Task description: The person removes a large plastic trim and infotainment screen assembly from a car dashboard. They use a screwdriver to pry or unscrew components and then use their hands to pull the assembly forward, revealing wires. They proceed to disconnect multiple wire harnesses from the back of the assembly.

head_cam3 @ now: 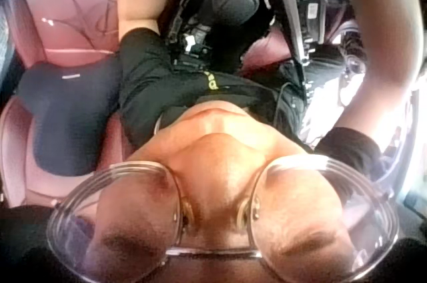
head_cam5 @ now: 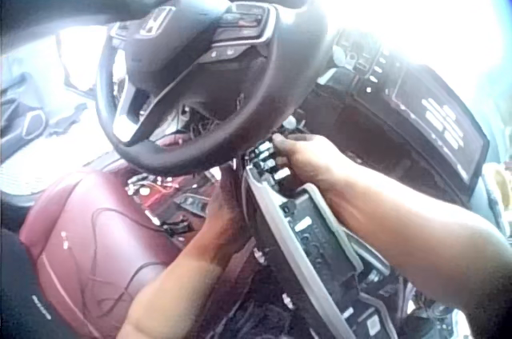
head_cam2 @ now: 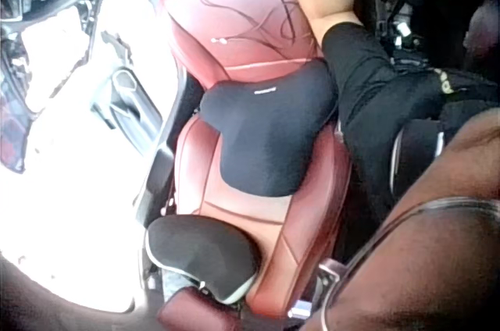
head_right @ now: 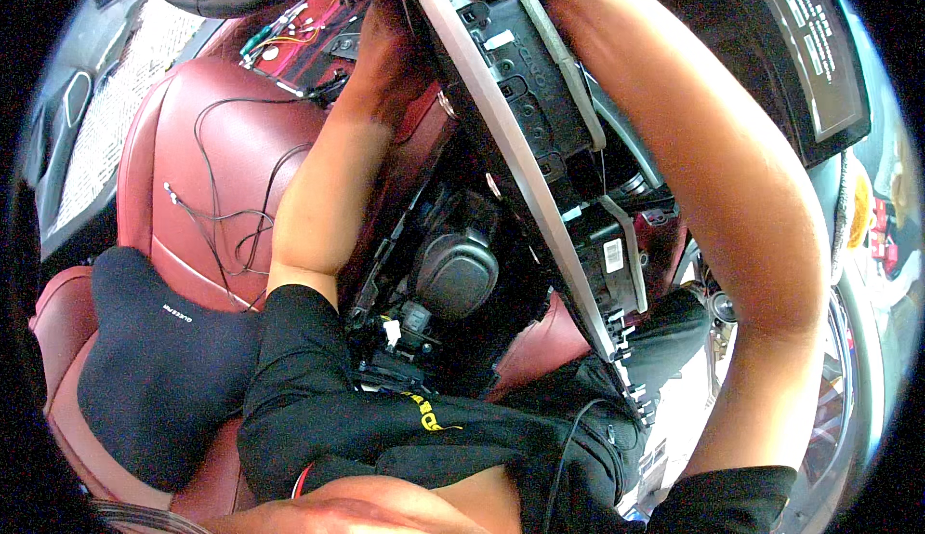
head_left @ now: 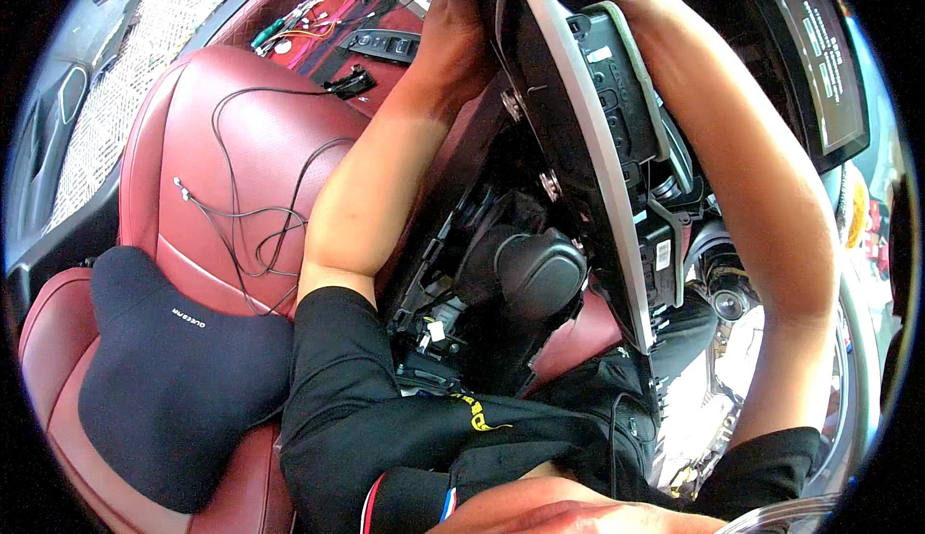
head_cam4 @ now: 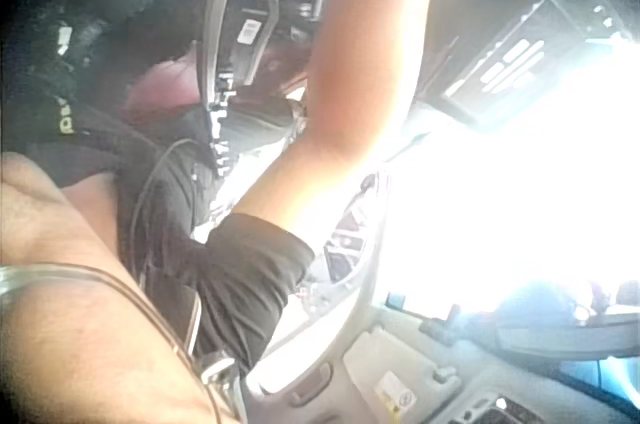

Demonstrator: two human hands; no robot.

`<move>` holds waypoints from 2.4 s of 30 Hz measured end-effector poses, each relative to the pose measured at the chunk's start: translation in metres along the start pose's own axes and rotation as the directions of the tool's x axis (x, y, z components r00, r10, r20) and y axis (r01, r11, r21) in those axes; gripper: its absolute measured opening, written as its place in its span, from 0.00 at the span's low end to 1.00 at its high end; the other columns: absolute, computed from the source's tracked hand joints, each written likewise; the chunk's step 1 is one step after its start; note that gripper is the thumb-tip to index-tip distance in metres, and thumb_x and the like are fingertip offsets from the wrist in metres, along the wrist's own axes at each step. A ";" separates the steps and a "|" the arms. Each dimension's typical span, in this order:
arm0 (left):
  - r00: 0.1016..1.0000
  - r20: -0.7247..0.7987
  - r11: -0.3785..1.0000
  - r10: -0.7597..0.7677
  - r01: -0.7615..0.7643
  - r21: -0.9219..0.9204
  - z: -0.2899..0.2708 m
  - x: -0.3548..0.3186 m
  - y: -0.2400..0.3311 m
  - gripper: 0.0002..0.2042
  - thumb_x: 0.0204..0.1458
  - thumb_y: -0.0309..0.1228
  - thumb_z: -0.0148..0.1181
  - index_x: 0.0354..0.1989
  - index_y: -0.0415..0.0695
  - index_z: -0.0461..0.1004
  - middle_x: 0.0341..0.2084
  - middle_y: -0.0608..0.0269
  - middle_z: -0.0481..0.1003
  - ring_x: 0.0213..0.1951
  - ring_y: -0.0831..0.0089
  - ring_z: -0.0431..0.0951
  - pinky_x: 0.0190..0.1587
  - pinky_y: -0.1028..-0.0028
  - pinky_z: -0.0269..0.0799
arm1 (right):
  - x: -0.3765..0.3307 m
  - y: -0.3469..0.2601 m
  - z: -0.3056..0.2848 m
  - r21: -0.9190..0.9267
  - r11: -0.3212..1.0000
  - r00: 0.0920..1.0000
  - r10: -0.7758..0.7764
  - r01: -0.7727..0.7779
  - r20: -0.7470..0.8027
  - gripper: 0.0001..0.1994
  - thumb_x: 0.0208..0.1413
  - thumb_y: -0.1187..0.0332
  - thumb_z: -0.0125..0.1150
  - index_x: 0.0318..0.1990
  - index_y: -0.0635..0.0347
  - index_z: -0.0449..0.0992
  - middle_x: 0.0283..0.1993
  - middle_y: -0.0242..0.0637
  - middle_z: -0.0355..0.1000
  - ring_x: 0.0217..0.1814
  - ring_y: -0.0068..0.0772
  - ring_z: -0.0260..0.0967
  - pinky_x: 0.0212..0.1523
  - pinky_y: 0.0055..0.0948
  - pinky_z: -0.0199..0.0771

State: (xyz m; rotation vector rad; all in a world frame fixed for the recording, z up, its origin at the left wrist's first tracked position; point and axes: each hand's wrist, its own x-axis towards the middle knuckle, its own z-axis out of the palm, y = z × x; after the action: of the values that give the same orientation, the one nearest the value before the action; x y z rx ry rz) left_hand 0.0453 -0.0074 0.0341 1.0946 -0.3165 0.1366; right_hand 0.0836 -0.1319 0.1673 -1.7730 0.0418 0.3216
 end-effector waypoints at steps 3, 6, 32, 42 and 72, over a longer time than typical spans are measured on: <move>1.000 -0.021 0.969 0.016 -0.010 0.247 -0.004 -0.001 0.005 0.48 0.60 0.73 0.26 0.66 0.39 0.67 0.55 0.57 0.75 0.55 0.69 0.74 0.58 0.66 0.71 | 0.005 0.001 0.002 -0.290 0.955 0.984 -0.112 0.067 -0.141 0.20 0.69 0.55 0.58 0.52 0.66 0.79 0.39 0.40 0.77 0.29 0.30 0.70 0.28 0.33 0.71; 0.999 0.027 0.992 0.018 -0.015 -0.123 0.000 0.000 0.001 0.47 0.61 0.72 0.25 0.67 0.40 0.66 0.56 0.55 0.75 0.56 0.67 0.75 0.59 0.65 0.70 | 0.008 0.005 -0.001 -0.271 0.962 0.976 -0.093 0.037 -0.195 0.20 0.68 0.56 0.60 0.51 0.67 0.80 0.40 0.40 0.78 0.30 0.30 0.71 0.29 0.32 0.71; 0.988 0.082 0.721 -0.130 0.151 -0.676 -0.015 0.018 -0.044 0.43 0.58 0.75 0.37 0.58 0.44 0.69 0.44 0.57 0.77 0.44 0.60 0.79 0.51 0.61 0.77 | -0.012 -0.014 0.017 0.165 0.982 0.987 0.112 -0.092 -0.115 0.12 0.73 0.61 0.47 0.40 0.57 0.70 0.24 0.29 0.63 0.20 0.24 0.55 0.20 0.26 0.57; 0.944 0.331 0.496 0.000 0.287 -0.820 -0.005 0.001 -0.031 0.41 0.54 0.77 0.40 0.50 0.47 0.69 0.31 0.58 0.72 0.41 0.59 0.75 0.46 0.63 0.75 | -0.254 0.038 -0.115 -0.559 0.823 0.965 -0.215 0.095 -0.152 0.27 0.65 0.55 0.60 0.65 0.64 0.69 0.59 0.43 0.75 0.62 0.36 0.72 0.58 0.34 0.73; 0.983 0.067 0.826 -0.170 0.180 -0.534 -0.082 0.003 -0.006 0.22 0.65 0.55 0.45 0.50 0.48 0.69 0.45 0.59 0.77 0.51 0.61 0.75 0.59 0.58 0.70 | -0.387 0.090 -0.092 -0.627 0.778 0.995 0.085 -0.039 0.044 0.31 0.44 0.70 0.77 0.56 0.65 0.68 0.39 0.52 0.78 0.39 0.56 0.80 0.39 0.43 0.80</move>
State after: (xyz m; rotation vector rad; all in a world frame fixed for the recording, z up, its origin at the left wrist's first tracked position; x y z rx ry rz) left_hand 0.0651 0.0628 -0.0047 0.5562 -0.2457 -0.1248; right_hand -0.2880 -0.2970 0.1916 -2.4298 -0.0666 0.4858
